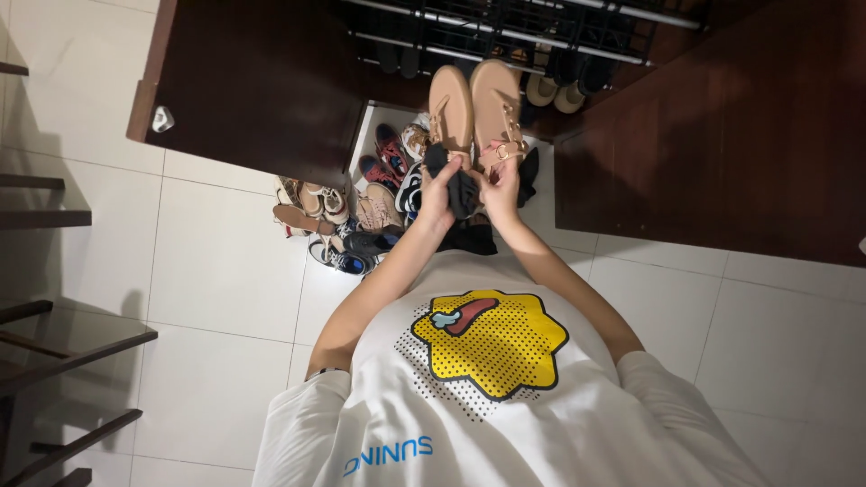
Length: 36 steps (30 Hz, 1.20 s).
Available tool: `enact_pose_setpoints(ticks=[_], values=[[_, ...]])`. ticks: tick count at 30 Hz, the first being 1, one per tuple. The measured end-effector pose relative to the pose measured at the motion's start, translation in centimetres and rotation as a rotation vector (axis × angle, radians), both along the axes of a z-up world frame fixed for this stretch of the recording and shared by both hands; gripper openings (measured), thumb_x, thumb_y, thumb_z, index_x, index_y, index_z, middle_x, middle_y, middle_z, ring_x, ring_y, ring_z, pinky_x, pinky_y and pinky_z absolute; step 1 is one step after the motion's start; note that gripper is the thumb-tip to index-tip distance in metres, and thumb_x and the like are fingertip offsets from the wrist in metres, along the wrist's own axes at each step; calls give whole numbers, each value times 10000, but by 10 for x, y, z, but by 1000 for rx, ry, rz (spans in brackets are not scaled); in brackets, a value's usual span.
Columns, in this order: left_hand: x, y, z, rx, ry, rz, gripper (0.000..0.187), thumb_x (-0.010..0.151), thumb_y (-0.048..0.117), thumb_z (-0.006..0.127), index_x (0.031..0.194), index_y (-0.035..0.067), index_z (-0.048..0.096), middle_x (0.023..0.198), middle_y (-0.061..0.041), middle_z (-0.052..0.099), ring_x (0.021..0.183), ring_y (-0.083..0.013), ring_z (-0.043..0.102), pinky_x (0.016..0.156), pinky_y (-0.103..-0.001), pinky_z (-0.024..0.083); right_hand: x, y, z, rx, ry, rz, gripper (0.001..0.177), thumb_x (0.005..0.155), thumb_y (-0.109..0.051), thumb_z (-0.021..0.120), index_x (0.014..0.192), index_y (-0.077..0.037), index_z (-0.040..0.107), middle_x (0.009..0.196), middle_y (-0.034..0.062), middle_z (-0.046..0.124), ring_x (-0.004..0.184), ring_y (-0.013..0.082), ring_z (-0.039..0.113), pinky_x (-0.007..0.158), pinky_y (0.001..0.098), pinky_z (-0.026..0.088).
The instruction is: Organizing various pairs of shoes and placing them onto a shoe rack.
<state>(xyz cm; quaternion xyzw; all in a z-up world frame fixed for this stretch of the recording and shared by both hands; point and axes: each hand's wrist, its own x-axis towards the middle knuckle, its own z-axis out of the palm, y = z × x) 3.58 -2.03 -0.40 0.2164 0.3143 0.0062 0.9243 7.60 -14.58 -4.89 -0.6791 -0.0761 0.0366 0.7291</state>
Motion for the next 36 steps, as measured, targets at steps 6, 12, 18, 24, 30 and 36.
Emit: enact_pose_setpoints(ticks=[6, 12, 18, 24, 30, 36], values=[[-2, -11, -4, 153, -49, 33, 185, 897, 111, 768, 1045, 46, 678, 896, -41, 706, 742, -157, 690, 637, -315, 574, -2, -7, 1, 91, 78, 64, 653, 874, 193, 600, 1444, -57, 403, 1324, 76, 527, 1256, 138, 578, 1006, 286, 572], [-10, -19, -20, 323, -130, 61, 80, 929, 49, 741, 959, 65, 669, 876, -4, 694, 746, -101, 647, 658, -260, 520, -8, -6, 11, -43, -43, 120, 699, 826, 260, 541, 1445, -32, 403, 1352, 126, 536, 1295, 205, 552, 1082, 321, 465], [-21, -27, -62, 508, -205, 132, 86, 957, -19, 720, 958, 36, 653, 870, 9, 655, 766, -82, 598, 693, -249, 495, -16, 0, 17, -67, -61, 101, 583, 921, 204, 564, 1444, -9, 418, 1339, 135, 581, 1247, 205, 594, 1041, 303, 469], [-21, -24, -57, 625, -245, 134, 104, 939, -52, 666, 1019, 13, 649, 936, 2, 680, 852, -88, 625, 788, -247, 526, -19, 2, 20, -88, -80, 109, 576, 940, 198, 562, 1460, -3, 419, 1340, 123, 594, 1178, 179, 620, 995, 284, 492], [-20, -17, -74, 745, -237, 101, 98, 950, -54, 644, 1038, -12, 651, 948, -14, 691, 861, -103, 638, 791, -258, 536, -21, 4, 38, -270, -150, 64, 550, 915, 173, 597, 1426, 6, 480, 1219, 81, 654, 825, 103, 555, 717, 234, 456], [-23, 1, -73, 816, -246, -38, 85, 951, -53, 624, 1021, -18, 658, 911, -21, 696, 802, -96, 645, 721, -260, 548, -13, -7, 38, -296, -191, 83, 593, 851, 162, 580, 1416, 8, 486, 1201, 64, 649, 772, 109, 523, 681, 230, 460]])
